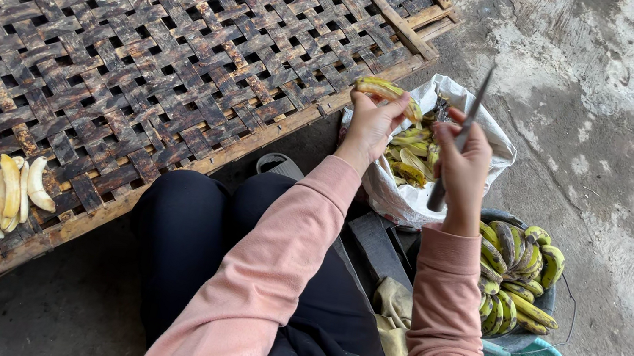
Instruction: The person sits on the ground peeling bananas with a knife, dropping the peels into a white sack and placing the peeled bananas in rows on a woven bamboo drying rack. They take unpeeled bananas from a bunch and repeat the peeling cycle.
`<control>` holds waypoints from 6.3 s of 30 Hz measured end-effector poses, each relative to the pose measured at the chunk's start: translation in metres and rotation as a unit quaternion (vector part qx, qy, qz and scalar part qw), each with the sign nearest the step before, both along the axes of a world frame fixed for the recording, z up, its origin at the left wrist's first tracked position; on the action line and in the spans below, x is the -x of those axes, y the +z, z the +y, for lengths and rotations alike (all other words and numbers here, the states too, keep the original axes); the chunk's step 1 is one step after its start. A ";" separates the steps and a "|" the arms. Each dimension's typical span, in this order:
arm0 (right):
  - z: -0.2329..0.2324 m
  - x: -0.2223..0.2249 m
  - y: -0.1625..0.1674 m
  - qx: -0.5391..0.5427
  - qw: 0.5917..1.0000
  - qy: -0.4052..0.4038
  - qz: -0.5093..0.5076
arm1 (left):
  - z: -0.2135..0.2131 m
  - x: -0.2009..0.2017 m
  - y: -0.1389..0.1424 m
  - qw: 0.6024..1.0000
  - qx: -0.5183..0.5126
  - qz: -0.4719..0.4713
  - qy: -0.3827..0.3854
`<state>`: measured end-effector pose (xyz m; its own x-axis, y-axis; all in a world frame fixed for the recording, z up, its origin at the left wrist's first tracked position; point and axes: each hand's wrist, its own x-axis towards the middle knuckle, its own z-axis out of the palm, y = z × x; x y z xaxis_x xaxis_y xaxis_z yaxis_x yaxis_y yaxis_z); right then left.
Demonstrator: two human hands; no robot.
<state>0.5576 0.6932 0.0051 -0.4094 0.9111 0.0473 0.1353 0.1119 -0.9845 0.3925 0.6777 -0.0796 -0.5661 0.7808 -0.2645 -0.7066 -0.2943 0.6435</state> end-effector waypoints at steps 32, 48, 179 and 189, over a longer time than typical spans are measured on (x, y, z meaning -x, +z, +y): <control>0.053 -0.067 -0.062 -0.229 0.931 -0.173 -0.224 | -0.035 0.024 0.060 0.882 0.083 0.449 0.116; -0.099 0.012 0.011 -0.139 0.963 0.230 0.003 | -0.027 0.029 0.039 0.975 -0.179 -0.076 0.107; 0.177 -0.312 -0.114 0.082 0.837 0.096 -0.533 | -0.004 -0.058 0.012 0.835 0.070 0.546 0.008; 0.172 -0.345 -0.128 0.081 0.848 0.106 -0.513 | -0.020 -0.062 0.026 0.844 0.067 0.532 -0.019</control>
<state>0.9024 0.8654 -0.1225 -0.3152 0.7718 -0.5522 0.9235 0.1154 -0.3658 0.4542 0.6578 -0.0539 -0.5136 0.8072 0.2910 0.2857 -0.1590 0.9450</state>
